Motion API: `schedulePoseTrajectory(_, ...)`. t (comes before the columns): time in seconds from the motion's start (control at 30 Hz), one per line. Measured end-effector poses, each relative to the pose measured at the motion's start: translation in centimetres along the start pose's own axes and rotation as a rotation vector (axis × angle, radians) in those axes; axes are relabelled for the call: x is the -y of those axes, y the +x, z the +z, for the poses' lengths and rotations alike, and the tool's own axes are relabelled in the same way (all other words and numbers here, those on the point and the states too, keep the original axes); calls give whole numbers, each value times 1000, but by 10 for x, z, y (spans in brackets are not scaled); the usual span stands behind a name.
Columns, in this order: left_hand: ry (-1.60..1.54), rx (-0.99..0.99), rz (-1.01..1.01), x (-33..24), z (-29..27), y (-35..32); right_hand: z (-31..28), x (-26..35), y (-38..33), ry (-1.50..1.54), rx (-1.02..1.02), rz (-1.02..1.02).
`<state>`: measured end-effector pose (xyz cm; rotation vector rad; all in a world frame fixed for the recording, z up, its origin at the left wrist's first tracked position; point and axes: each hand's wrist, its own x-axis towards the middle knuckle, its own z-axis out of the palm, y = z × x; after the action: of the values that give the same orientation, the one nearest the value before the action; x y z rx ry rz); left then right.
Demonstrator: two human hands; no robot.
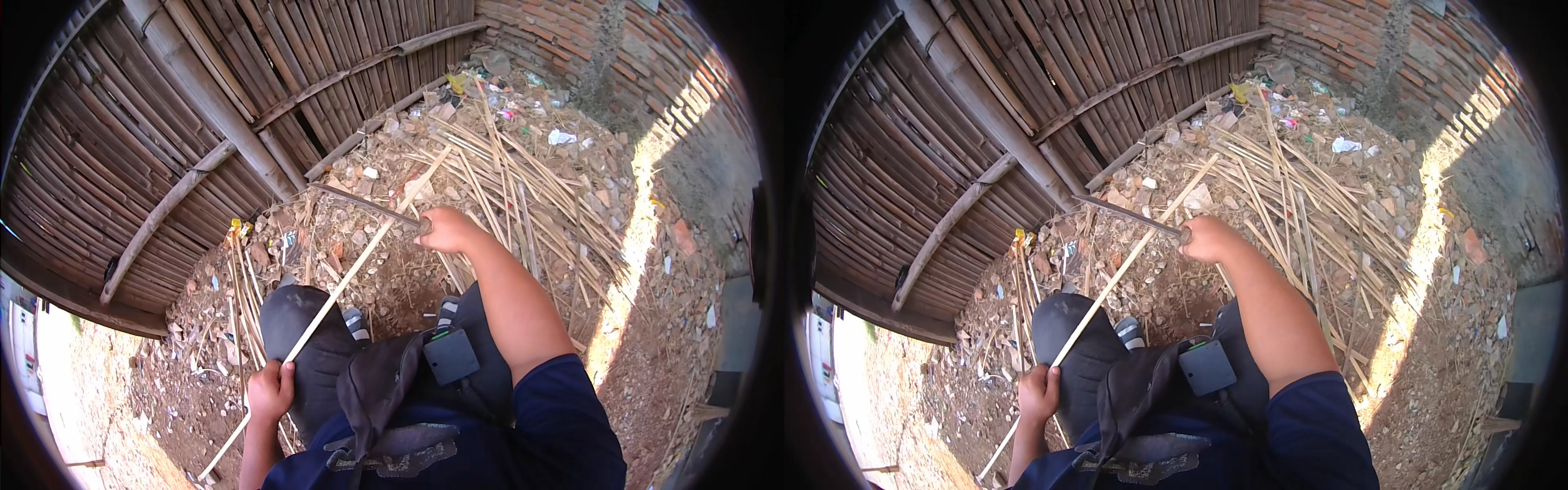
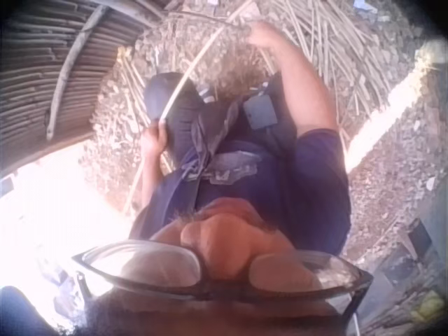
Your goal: The person holds a thin bamboo strip and uses a curved blade to shave and smooth the surface of the wood while seated outdoors.
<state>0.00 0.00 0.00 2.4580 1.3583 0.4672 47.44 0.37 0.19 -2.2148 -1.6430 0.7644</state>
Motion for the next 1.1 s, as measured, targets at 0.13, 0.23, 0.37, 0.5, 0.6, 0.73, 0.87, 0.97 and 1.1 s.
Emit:
schedulePoseTrajectory(0.13, -36, 33, -41, -3, -1, 0, 1, -3, -3, -2, -67, 47)
schedulePoseTrajectory(0.23, -37, 35, -33, -4, 1, -2, 8, 7, -7, 2, -88, 23)
schedulePoseTrajectory(0.37, -52, 36, -52, -2, -1, -3, 11, 25, -11, -62, 5, -110)
schedulePoseTrajectory(0.5, -41, 23, -16, 0, -2, 1, 4, 11, -4, -5, 17, -69)
schedulePoseTrajectory(0.6, -31, 13, -22, -1, -3, 0, -2, 5, 0, 63, -9, 67)
schedulePoseTrajectory(0.73, -22, 50, -50, -1, -5, 1, 3, 6, -3, 32, -60, 55)
schedulePoseTrajectory(0.87, -30, 56, -58, -3, -5, 2, 14, 26, -11, -39, -55, -55)
schedulePoseTrajectory(0.97, -31, 46, -70, -3, -6, 0, 9, 49, -22, -102, 35, -110)
schedulePoseTrajectory(1.1, -29, 40, -48, -3, -5, 1, 13, 37, -16, -98, 37, -148)
